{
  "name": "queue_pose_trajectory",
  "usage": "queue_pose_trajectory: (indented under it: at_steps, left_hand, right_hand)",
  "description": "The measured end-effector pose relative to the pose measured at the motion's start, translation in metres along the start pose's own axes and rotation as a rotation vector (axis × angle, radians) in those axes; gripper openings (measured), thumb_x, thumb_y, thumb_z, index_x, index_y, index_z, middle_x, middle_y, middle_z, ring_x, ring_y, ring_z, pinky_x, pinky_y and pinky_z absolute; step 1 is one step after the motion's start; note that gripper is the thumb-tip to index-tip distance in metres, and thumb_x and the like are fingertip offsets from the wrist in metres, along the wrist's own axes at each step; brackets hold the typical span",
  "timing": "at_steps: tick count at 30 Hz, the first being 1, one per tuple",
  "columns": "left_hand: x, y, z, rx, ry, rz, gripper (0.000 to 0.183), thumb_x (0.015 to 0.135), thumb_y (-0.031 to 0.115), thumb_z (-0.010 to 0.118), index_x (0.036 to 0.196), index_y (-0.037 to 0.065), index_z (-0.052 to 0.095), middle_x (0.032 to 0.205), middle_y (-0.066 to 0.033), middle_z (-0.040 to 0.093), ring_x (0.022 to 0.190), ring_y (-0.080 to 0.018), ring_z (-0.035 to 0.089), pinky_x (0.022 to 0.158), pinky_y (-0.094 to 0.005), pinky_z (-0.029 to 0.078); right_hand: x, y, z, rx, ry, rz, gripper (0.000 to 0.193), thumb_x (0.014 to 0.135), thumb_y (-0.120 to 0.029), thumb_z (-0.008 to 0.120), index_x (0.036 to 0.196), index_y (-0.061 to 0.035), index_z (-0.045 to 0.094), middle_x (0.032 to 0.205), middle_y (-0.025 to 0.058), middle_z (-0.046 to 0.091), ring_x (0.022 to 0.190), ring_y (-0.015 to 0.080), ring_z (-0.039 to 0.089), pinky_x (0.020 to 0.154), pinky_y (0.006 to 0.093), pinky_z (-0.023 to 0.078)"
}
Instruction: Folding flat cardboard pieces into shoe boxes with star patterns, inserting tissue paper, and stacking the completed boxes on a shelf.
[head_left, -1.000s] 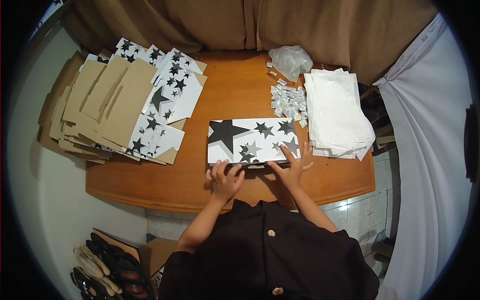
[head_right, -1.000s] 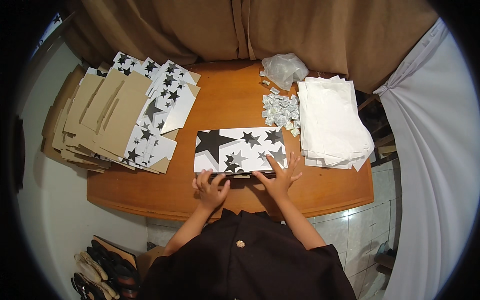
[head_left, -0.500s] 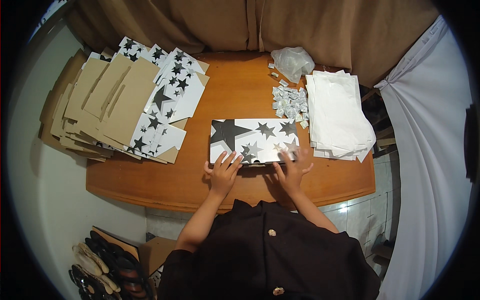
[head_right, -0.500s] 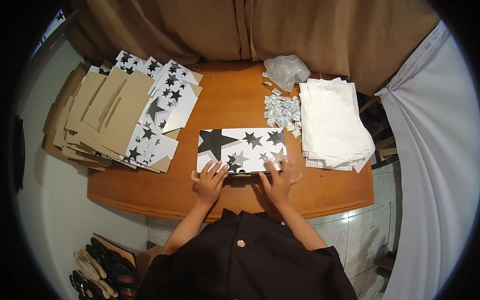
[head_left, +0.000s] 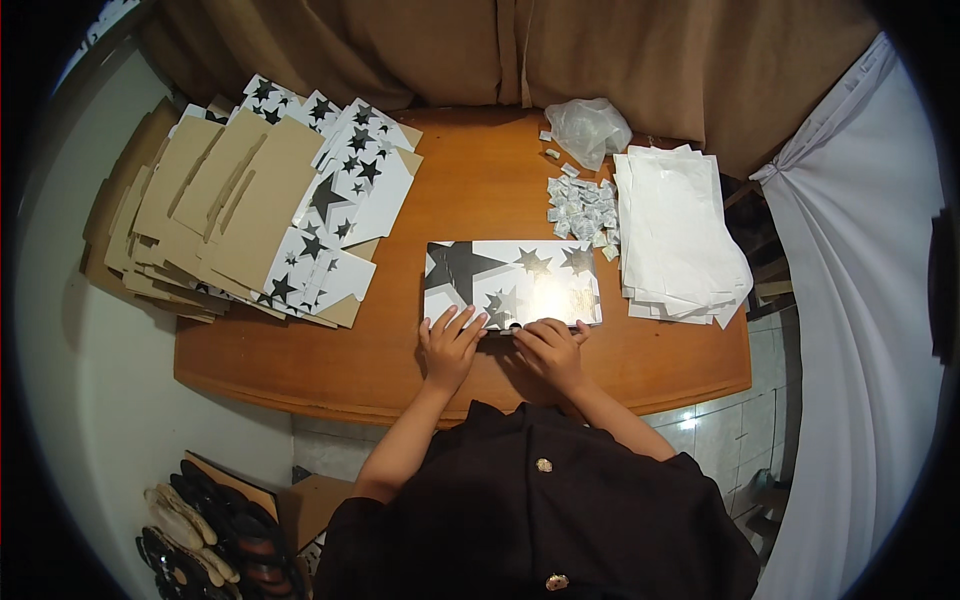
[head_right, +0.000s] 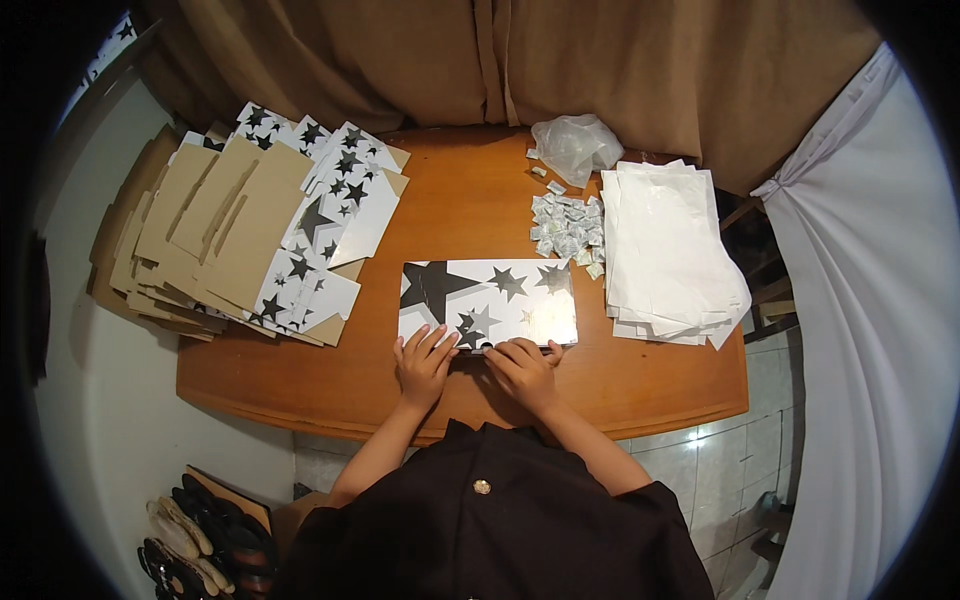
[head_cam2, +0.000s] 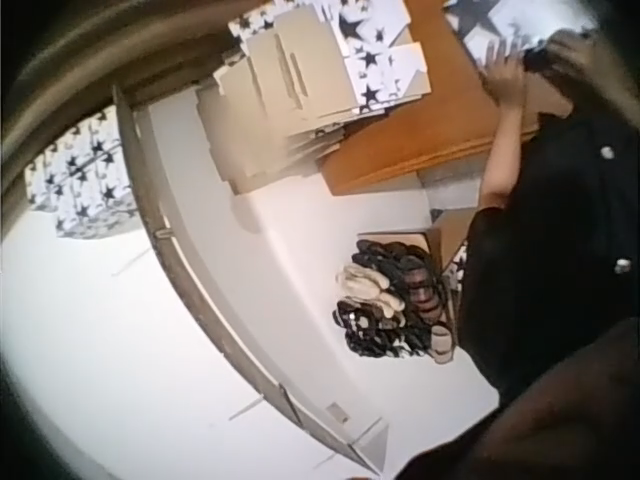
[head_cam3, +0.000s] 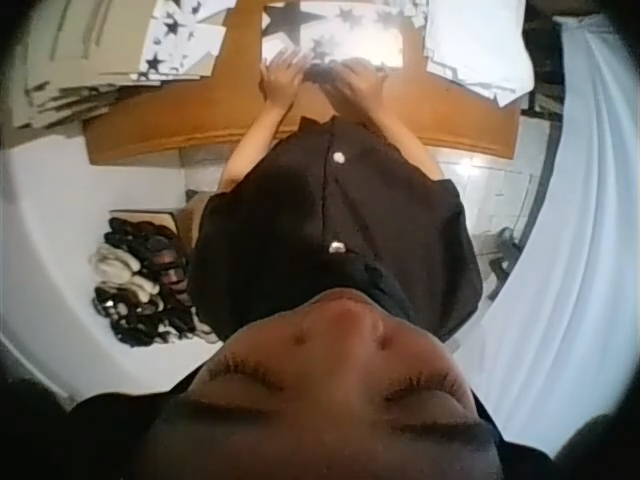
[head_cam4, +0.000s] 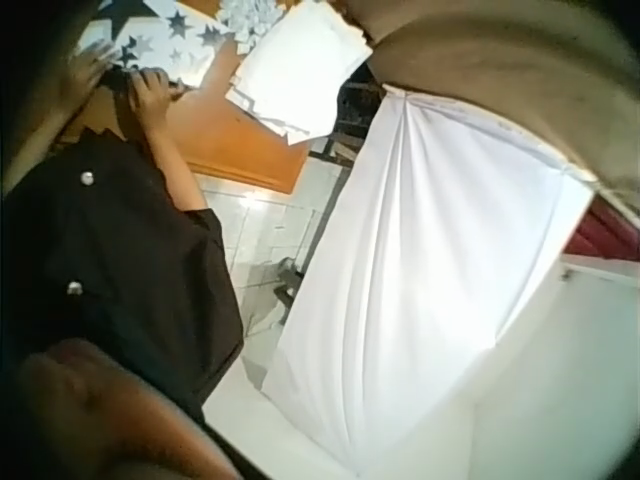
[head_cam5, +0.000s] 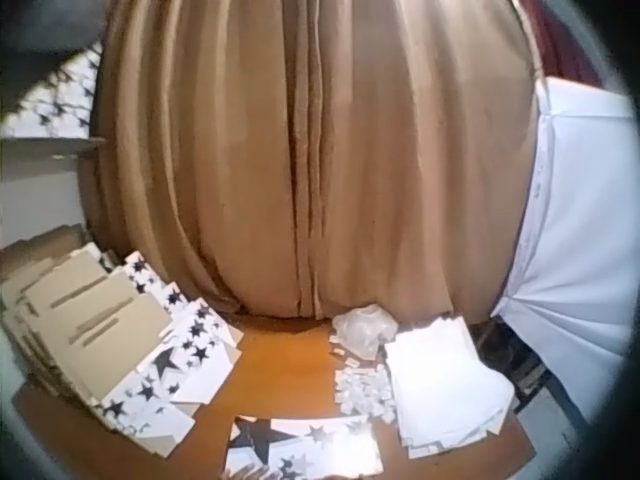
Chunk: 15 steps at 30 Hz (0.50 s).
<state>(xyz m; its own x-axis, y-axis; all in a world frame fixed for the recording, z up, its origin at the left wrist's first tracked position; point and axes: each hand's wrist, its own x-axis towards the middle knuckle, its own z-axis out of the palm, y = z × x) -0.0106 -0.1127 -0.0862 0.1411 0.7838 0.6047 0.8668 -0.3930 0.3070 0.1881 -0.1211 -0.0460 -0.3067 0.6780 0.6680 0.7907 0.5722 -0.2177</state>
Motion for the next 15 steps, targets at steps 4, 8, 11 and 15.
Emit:
queue_pose_trajectory:
  at_steps: [4,8,11,15]
  left_hand:
    - [0.0,0.001,0.0,0.003,-0.015,-0.007,0.026,0.081,0.026,0.063,0.107,0.025,0.067,0.114,0.0042,0.061,0.111,-0.0201,0.049,0.097,-0.0485,0.025]
    - [-0.001,-0.001,0.003,0.007,0.012,0.007,0.025,0.082,0.027,0.063,0.107,0.025,0.067,0.114,0.0042,0.061,0.111,-0.0204,0.049,0.097,-0.049,0.024]
    - [-0.002,-0.003,0.003,-0.003,0.005,-0.011,0.025,0.082,0.027,0.063,0.106,0.025,0.067,0.114,0.0042,0.061,0.111,-0.0203,0.049,0.097,-0.0492,0.024]
    - [0.002,-0.002,0.003,-0.012,0.015,-0.013,0.025,0.082,0.027,0.063,0.106,0.025,0.067,0.113,0.0046,0.061,0.111,-0.0202,0.049,0.097,-0.0488,0.025]
  right_hand:
    - [-0.004,0.006,0.011,0.007,0.008,0.02,0.019,0.072,-0.02,0.071,0.09,-0.0231,0.066,0.087,-0.0079,0.058,0.086,0.0113,0.055,0.086,0.0444,0.021]
    - [-0.005,0.014,0.014,-0.008,-0.001,-0.04,0.019,0.072,-0.021,0.071,0.09,-0.0205,0.067,0.088,-0.0049,0.058,0.087,0.0134,0.055,0.085,0.0429,0.023]
    - [0.008,0.012,0.007,0.097,-0.06,0.036,0.02,0.075,-0.022,0.07,0.093,-0.0161,0.066,0.098,0.0012,0.061,0.097,0.0197,0.057,0.088,0.0454,0.028]
    - [0.015,0.016,0.007,-0.009,-0.162,0.13,0.032,0.077,-0.028,0.069,0.103,-0.0093,0.063,0.117,0.011,0.058,0.113,0.0313,0.052,0.093,0.0496,0.036]
